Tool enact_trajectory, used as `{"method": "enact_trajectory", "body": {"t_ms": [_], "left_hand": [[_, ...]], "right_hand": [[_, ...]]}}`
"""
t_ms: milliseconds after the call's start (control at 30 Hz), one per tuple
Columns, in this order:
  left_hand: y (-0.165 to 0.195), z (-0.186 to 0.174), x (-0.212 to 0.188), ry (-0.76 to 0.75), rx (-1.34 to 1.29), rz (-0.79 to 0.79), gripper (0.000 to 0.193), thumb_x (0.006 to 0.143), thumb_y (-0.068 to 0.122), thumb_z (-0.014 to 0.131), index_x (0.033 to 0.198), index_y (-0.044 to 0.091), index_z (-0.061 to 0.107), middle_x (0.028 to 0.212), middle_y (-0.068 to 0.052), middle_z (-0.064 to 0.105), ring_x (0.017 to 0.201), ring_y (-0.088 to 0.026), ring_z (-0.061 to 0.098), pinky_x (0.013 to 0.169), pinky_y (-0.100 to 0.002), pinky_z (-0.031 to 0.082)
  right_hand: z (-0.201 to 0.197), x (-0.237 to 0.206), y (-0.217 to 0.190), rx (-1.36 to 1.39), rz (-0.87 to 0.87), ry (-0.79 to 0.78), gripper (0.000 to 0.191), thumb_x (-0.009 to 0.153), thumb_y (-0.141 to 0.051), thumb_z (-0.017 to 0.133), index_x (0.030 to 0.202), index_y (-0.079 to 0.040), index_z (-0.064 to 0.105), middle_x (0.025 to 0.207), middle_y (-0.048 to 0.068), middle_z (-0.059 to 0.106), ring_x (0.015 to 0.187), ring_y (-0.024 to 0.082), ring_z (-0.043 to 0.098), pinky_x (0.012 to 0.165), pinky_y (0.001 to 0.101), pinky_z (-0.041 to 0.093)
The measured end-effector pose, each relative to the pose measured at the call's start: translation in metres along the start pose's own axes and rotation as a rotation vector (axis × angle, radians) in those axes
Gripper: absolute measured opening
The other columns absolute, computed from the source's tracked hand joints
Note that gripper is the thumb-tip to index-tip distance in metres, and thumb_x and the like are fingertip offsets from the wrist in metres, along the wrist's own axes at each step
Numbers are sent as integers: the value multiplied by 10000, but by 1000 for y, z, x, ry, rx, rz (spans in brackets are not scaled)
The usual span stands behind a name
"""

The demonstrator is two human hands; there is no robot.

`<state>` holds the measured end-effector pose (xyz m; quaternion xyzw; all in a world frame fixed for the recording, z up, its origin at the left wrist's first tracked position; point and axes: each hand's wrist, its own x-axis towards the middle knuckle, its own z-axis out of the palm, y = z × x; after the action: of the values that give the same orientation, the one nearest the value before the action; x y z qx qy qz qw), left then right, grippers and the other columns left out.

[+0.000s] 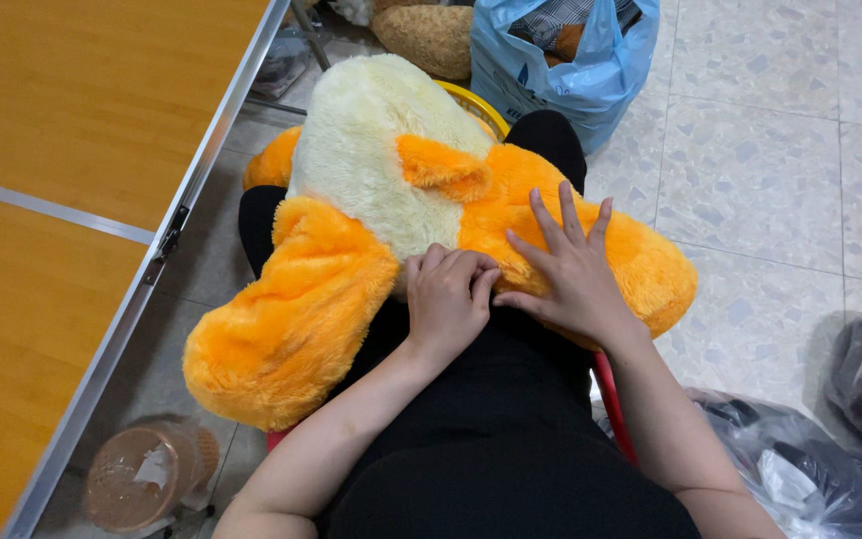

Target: The person sews the seam of an orange and white plush toy using a needle and thread. They repeatedly insert the needle through the fabric and pull the thread to close the seam along the toy's body.

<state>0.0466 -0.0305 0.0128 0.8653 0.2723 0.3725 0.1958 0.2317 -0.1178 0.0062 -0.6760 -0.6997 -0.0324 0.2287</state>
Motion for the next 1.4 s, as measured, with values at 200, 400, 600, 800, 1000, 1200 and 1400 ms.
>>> {"method": "enact_trajectory", "body": {"t_ms": [200,400,600,800,1000,1200,1400], "left_hand": [[1,-1,-2,38,19,23,66,882,194,772,893,138,738,840,45,714,874,-174,600,870,-386,360],[-1,-1,-2,43,41,43,95,894,198,776,948,135,728,872,41,723,905,-181,597,893,-388,367],[3,-2,-4,-8,-8,-49,208,885,166,749,1066,110,665,888,32,706,960,-206,601,918,-402,368],[10,-16,-2,70,26,14,179,890,161,735,1055,103,695,953,4,712,1001,-224,593,972,-413,367],[15,-32,3,158,-92,81,100,967,128,702,1065,109,706,1012,-17,719,1057,-247,584,990,-392,381],[29,-41,6,33,-299,186,246,902,153,776,1132,72,742,958,-30,719,911,-208,592,879,-347,430],[31,-51,10,127,-311,169,121,939,82,756,1059,96,758,889,4,720,869,-163,619,826,-309,459]], "right_hand": [[1,1,0,216,90,121,162,921,-333,743,1013,-216,806,1638,130,441,1616,404,144,1197,735,-122],[7,3,-3,239,105,204,148,888,-317,800,965,-190,793,1573,114,514,1587,411,221,1192,735,-99],[8,3,-6,275,127,243,118,861,-289,827,899,-184,790,1532,92,558,1569,384,279,1222,708,-68],[-5,1,-7,416,133,336,87,869,-218,816,883,-150,764,1436,65,650,1535,344,404,1286,659,14],[-23,-1,-13,550,132,322,75,901,-176,786,908,-119,737,1410,80,666,1533,337,425,1313,637,57],[-35,-5,-28,614,49,315,71,905,-189,779,928,-132,745,1409,84,660,1527,328,431,1330,615,77],[-33,-1,-33,589,56,218,214,973,-170,682,1176,-108,702,1410,38,658,1502,320,455,1316,650,-14]]}}
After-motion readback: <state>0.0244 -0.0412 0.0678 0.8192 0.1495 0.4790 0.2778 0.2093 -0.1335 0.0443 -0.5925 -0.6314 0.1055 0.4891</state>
